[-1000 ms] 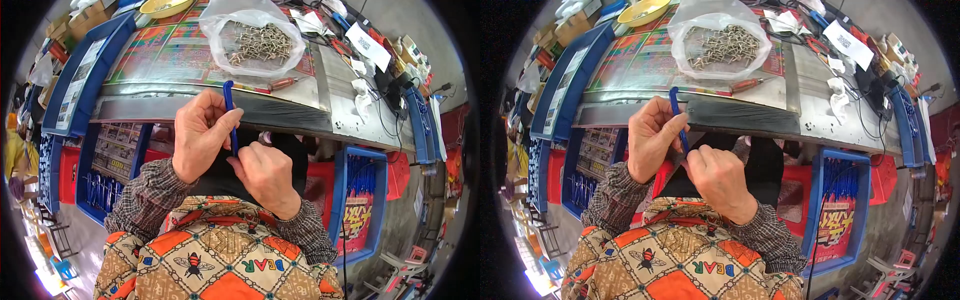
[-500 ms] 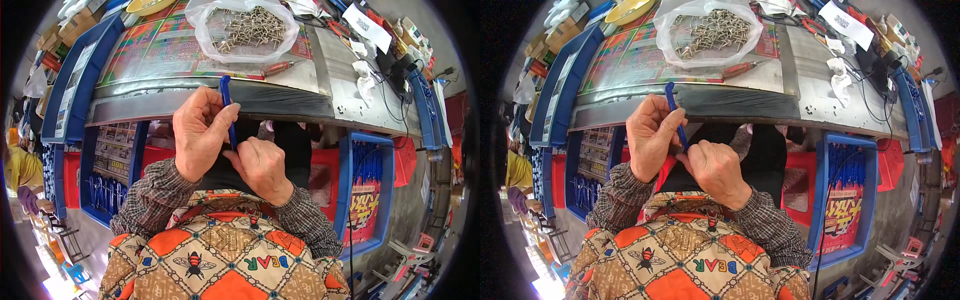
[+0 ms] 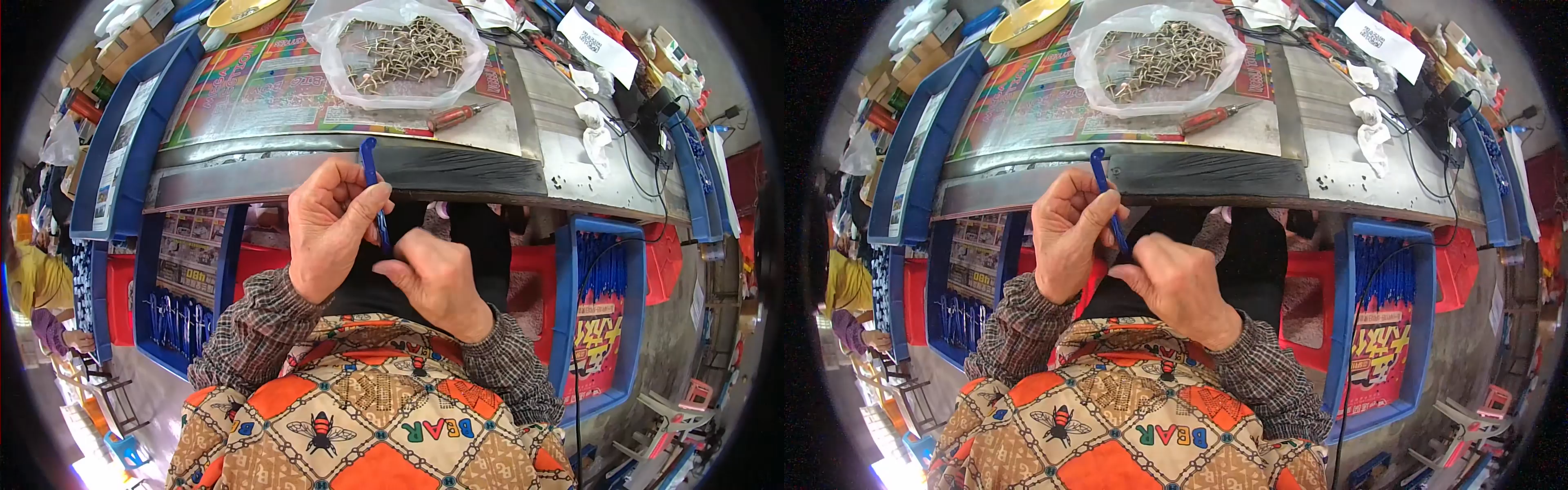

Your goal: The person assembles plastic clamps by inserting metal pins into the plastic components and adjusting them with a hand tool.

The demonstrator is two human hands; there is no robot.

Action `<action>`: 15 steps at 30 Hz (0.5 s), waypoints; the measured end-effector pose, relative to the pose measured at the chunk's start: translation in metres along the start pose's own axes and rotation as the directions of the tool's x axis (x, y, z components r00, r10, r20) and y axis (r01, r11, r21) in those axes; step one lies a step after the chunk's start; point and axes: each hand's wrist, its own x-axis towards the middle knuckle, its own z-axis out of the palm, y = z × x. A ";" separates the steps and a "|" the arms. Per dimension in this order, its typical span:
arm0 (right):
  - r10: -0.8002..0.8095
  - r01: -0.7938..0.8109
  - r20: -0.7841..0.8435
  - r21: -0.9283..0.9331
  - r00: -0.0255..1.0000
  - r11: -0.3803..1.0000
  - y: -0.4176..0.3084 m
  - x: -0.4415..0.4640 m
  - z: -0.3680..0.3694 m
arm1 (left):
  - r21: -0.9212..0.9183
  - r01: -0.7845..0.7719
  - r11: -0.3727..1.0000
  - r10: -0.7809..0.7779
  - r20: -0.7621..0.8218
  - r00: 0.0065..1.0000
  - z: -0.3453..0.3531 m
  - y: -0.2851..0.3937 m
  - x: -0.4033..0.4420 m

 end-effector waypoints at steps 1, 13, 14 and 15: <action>0.088 -0.088 0.000 0.086 0.996 0.992 -0.001 0.002 -0.003 | -0.045 0.025 0.999 -0.024 0.021 0.999 0.000 0.001 0.000; 0.342 -0.336 0.099 0.562 0.934 0.755 0.000 0.000 -0.011 | -0.126 0.150 0.981 -0.122 0.204 0.971 0.001 -0.009 -0.015; 0.345 -0.340 0.102 0.563 0.933 0.754 -0.001 0.000 -0.011 | -0.108 0.146 0.983 -0.123 0.197 0.973 0.000 -0.009 -0.016; 0.347 -0.344 0.107 0.563 0.932 0.751 -0.003 0.000 -0.009 | -0.082 0.133 0.988 -0.115 0.190 0.975 0.000 -0.010 -0.016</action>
